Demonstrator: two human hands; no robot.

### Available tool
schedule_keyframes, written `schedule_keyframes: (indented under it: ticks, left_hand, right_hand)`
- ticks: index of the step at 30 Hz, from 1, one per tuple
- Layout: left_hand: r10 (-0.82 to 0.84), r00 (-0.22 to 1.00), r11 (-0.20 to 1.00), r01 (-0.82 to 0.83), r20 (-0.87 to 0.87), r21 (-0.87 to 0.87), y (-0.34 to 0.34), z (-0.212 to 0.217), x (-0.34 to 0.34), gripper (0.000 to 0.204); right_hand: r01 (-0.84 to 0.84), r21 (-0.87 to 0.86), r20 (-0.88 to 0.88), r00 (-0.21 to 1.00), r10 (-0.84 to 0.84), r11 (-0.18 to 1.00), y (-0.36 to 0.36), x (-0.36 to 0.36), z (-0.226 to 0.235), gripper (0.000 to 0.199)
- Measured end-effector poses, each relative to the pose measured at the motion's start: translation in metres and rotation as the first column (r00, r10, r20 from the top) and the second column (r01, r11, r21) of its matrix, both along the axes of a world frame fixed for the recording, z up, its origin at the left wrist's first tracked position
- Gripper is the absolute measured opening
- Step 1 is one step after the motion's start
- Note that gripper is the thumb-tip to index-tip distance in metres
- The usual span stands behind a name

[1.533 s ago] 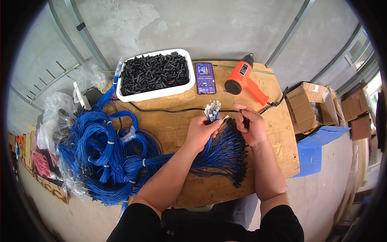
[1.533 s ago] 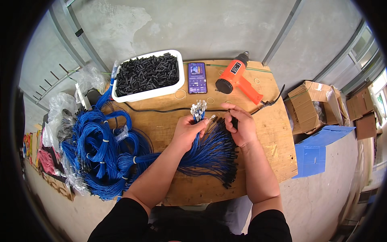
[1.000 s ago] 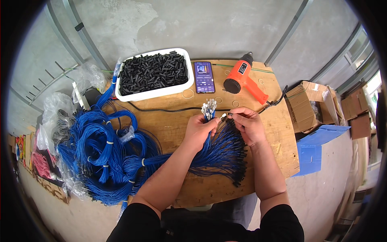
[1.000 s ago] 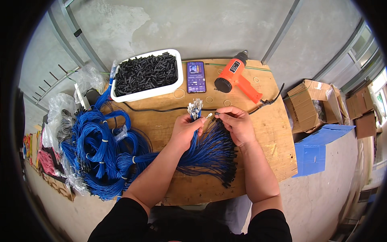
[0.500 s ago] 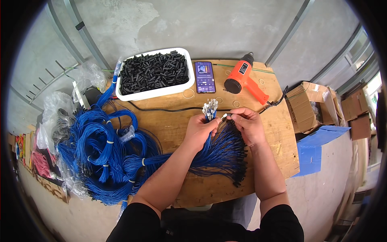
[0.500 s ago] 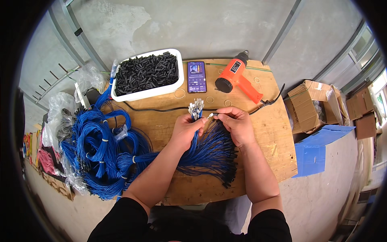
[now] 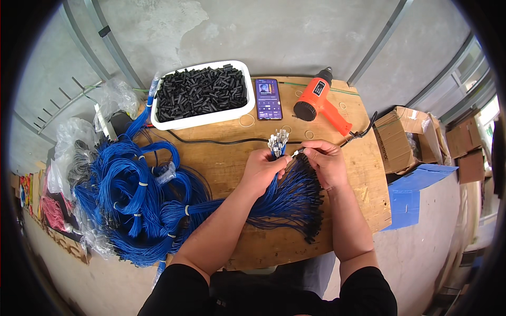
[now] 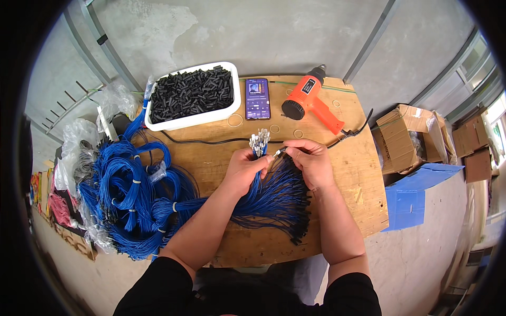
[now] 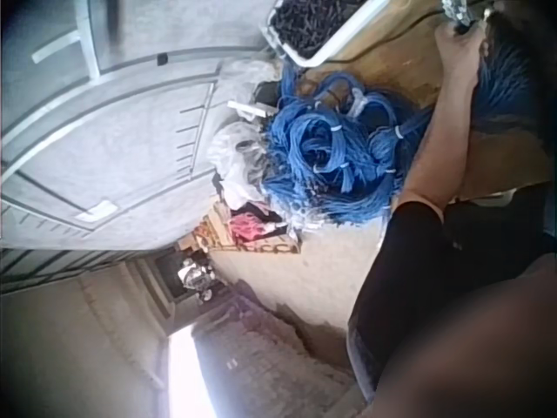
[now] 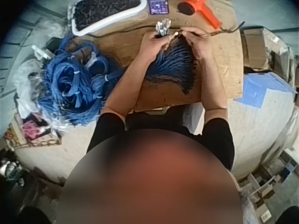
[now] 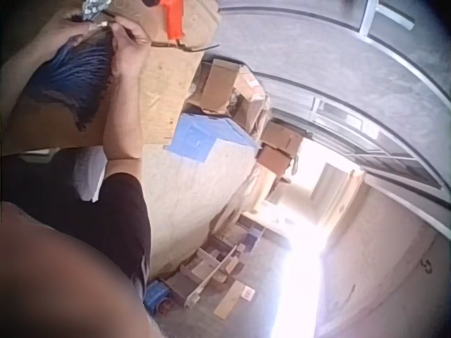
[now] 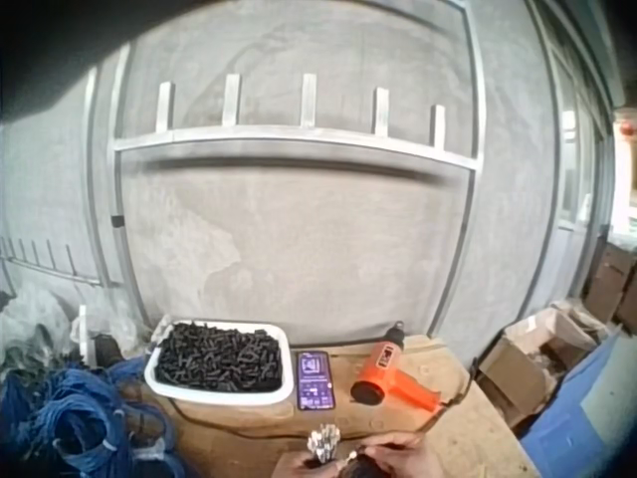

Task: Slide small heat-shrink tubes onto the ends of individual wires in a blue cable bundle.

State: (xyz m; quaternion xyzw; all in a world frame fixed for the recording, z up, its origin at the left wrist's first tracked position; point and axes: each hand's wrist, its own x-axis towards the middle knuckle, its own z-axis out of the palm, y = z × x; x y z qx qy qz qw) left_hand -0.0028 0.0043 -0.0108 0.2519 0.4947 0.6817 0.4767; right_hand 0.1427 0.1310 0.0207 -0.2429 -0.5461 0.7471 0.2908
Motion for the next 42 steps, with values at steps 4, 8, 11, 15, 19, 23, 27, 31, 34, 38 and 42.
schedule_keyframes:
  ticks: [4,8,11,15,19,23,27,31,34,38,42]
  left_hand:
    - [-0.001,1.000,1.000,0.001,-0.007,-0.009,0.000,-0.002,0.000,0.016]
    - [0.001,1.000,1.000,-0.001,-0.015,-0.018,-0.001,0.006,0.002,0.016]
    - [-0.003,0.999,1.000,0.003,-0.032,-0.019,-0.003,0.007,0.002,0.016]
    - [-0.001,0.999,1.000,0.000,-0.039,-0.021,-0.003,0.009,0.002,0.016]
    - [0.003,0.998,0.999,-0.005,-0.058,-0.038,-0.003,0.009,0.002,0.016]
    - [-0.004,0.997,1.000,0.002,-0.082,-0.020,-0.003,0.008,0.002,0.016]
    - [-0.003,0.999,1.000,0.002,-0.054,-0.031,-0.002,0.009,0.003,0.017]
    - [0.024,1.000,0.999,-0.025,-0.015,-0.039,-0.001,0.007,0.004,0.018]
    - [0.038,0.999,0.999,-0.039,-0.024,-0.030,0.000,0.002,0.003,0.017]
    - [0.010,0.999,1.000,-0.011,-0.041,-0.025,-0.001,0.001,0.002,0.015]
    - [-0.013,1.000,1.000,0.014,-0.026,0.012,-0.002,0.004,0.002,0.014]
  right_hand:
    - [-0.013,0.002,0.011,1.000,0.013,1.000,0.001,0.000,0.001,0.016]
    - [0.003,0.029,0.048,0.999,-0.004,1.000,0.000,0.000,0.002,0.016]
    - [0.001,0.032,0.058,0.998,-0.003,0.999,-0.001,0.000,0.004,0.015]
    - [-0.008,0.037,0.059,0.998,0.006,0.999,0.001,0.000,0.002,0.014]
    - [-0.018,0.046,0.054,0.998,0.016,0.999,0.001,0.001,0.003,0.013]
    - [-0.027,0.057,0.070,0.997,0.023,0.998,-0.002,0.000,0.003,0.012]
    - [-0.022,0.068,0.075,0.997,0.017,0.997,-0.001,0.000,0.004,0.011]
    - [0.017,0.026,0.029,0.999,-0.018,1.000,0.003,0.001,0.002,0.009]
    - [-0.024,-0.081,-0.009,1.000,0.024,0.996,0.005,0.002,0.007,0.013]
    - [-0.125,-0.248,-0.082,0.991,0.108,0.961,0.011,0.006,0.004,0.018]
    - [-0.138,-0.282,-0.064,0.990,0.125,0.949,0.013,0.008,0.003,0.017]
